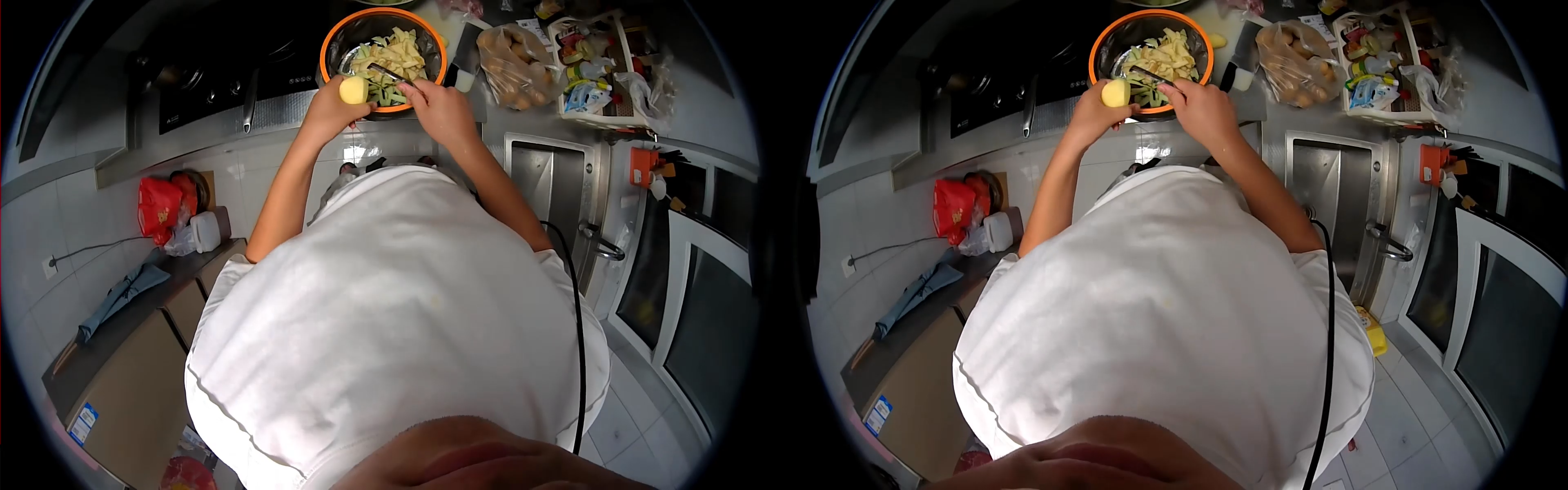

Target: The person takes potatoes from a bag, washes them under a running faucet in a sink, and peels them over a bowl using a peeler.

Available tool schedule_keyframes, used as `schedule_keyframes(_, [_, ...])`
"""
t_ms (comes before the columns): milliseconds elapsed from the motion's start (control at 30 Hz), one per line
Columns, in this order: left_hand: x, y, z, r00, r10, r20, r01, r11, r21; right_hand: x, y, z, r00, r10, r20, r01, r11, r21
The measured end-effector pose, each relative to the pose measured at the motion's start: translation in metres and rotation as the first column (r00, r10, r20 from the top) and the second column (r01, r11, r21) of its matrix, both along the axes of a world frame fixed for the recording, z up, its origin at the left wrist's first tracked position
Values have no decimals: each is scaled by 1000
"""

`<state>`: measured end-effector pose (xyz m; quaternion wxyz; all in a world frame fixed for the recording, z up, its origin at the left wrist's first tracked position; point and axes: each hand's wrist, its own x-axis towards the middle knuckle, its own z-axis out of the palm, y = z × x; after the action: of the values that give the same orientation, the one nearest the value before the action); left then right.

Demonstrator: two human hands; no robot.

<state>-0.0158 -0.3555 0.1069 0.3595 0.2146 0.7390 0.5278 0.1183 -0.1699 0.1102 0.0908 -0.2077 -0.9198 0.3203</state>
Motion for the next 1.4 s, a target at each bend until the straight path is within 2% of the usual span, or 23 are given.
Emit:
schedule_keyframes(67, [-1, 5, 2, 979, 50, -195, -58, 998, -37, 1, -8, 11, 999, 27, -41, -28, 999, -35])
schedule_keyframes(133, [0, 7, 2, 973, 52, -224, -63, 997, -42, 2, -18, 19, 998, 42, -36, -45, 995, -87])
schedule_keyframes(200, [3, 7, 13, 994, 59, -89, -62, 998, -30, 3, -27, 21, 986, 143, -85, -128, 979, 157])
schedule_keyframes(233, [4, 8, 16, 995, 79, -59, -82, 995, -58, 2, -26, 15, 988, 124, -92, -111, 984, 137])
schedule_keyframes(367, [7, 4, -2, 977, 94, -190, -100, 995, -22, -11, -4, -9, 999, -47, -25, 52, 965, 256])
schedule_keyframes(433, [11, 5, 5, 967, 79, -241, -66, 996, 63, -9, 12, -19, 996, -71, 52, 65, 992, 109])
schedule_keyframes(533, [7, 6, -8, 928, 137, -346, -56, 971, 234, -3, 1, 0, 996, -58, 70, 59, 998, -10])
schedule_keyframes(567, [8, 7, -1, 906, 140, -400, -54, 974, 219, -2, -1, -3, 996, -60, 70, 61, 998, -9])
schedule_keyframes(700, [4, 9, -1, 917, 169, -361, -27, 930, 367, -1, -5, -18, 992, -115, -50, 103, 976, -192])
schedule_keyframes(767, [0, 10, -2, 998, 67, -16, -53, 896, 441, 4, -3, -24, 982, -139, -125, 101, 957, -271])
schedule_keyframes(800, [-2, 11, 1, 998, 59, -14, -47, 897, 439, 4, 2, -27, 972, -164, -170, 94, 930, -356])
schedule_keyframes(833, [-5, 11, 4, 941, -45, 336, -156, 822, 547, 4, 9, -29, 958, -193, -214, 83, 895, -437])
schedule_keyframes(867, [-7, 14, 8, 757, -192, 624, -300, 747, 593, 5, 16, -30, 956, -204, -213, 93, 894, -439])
schedule_keyframes(933, [-13, 27, 14, 825, -171, 539, -245, 752, 612, 9, 30, -33, 886, -289, -361, 73, 858, -508])
schedule_keyframes(1000, [-18, 53, 24, 922, -77, 380, -158, 821, 548, 21, 45, -18, 890, -345, -297, 126, 814, -567])
schedule_keyframes(1067, [-25, 86, 39, 972, -64, 228, -56, 873, 484, 30, 65, -22, 828, -520, -211, 214, 640, -738])
schedule_keyframes(1133, [-38, 128, 44, 988, -149, 42, 128, 937, 325, 38, 80, -23, 789, -575, -215, 209, 581, -786])
schedule_keyframes(1200, [-64, 186, 3, 961, -199, -192, 238, 948, 210, 46, 98, -27, 753, -632, -184, 197, 482, -854])
schedule_keyframes(1233, [-66, 219, 6, 899, -156, -410, 254, 947, 197, 49, 106, -32, 744, -644, -176, 208, 474, -856])
schedule_keyframes(1267, [-71, 251, 7, 856, -283, -433, 255, 959, -123, 50, 114, -40, 735, -656, -173, 213, 465, -859])
schedule_keyframes(1300, [-80, 280, -14, 771, -368, -519, 281, 929, -241, 51, 121, -48, 722, -666, -188, 197, 458, -867])
schedule_keyframes(1333, [-103, 311, -78, 581, -432, -690, 312, 901, -302, 51, 129, -55, 709, -675, -203, 181, 452, -874])
schedule_keyframes(1400, [-122, 355, -121, 625, -637, -451, 376, 753, -541, 52, 139, -62, 695, -697, -177, 200, 424, -883])
